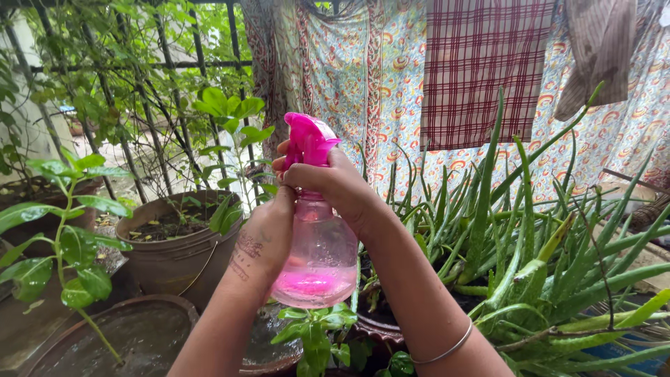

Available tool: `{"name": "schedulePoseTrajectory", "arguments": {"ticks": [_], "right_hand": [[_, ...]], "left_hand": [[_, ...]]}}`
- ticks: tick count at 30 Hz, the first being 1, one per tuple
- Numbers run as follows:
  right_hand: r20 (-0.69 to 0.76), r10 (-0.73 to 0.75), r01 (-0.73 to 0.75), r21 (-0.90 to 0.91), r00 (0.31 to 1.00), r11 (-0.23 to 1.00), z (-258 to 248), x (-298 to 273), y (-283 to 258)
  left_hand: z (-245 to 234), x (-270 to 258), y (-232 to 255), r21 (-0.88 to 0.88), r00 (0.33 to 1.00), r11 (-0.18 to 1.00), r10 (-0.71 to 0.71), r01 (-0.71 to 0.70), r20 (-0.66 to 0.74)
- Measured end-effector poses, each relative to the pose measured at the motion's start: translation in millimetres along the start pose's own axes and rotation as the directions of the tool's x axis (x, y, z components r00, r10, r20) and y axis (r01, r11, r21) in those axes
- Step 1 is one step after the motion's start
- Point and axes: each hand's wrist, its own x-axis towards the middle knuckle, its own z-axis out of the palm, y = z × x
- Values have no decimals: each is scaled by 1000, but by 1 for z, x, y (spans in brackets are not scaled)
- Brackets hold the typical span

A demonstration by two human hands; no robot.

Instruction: The person sprays water on various potted plants on a balcony using a pink spray bottle, moving between different pots to mist the leaves.

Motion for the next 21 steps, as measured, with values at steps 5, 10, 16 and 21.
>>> {"name": "schedulePoseTrajectory", "arguments": {"ticks": [5, 10, 16, 21], "right_hand": [[1, -23, 23, -4, 1000, 1000, 0, -1, 0], [70, -1, -7, 109, 998, 994, 11, -2, -2], [96, -37, 33, 45, 995, 998, 14, 3, 2], [87, -43, 35, 91, 995, 995, 15, 3, -11]], "left_hand": [[-2, -5, 8, 182, 998, 983, 19, -7, -61], [-12, 8, -12, 629, 950, 743, 311, -229, -21], [-21, 16, -23, 729, 929, 615, 363, -301, 77], [-17, 7, -7, 275, 994, 958, 99, -81, -52]]}}
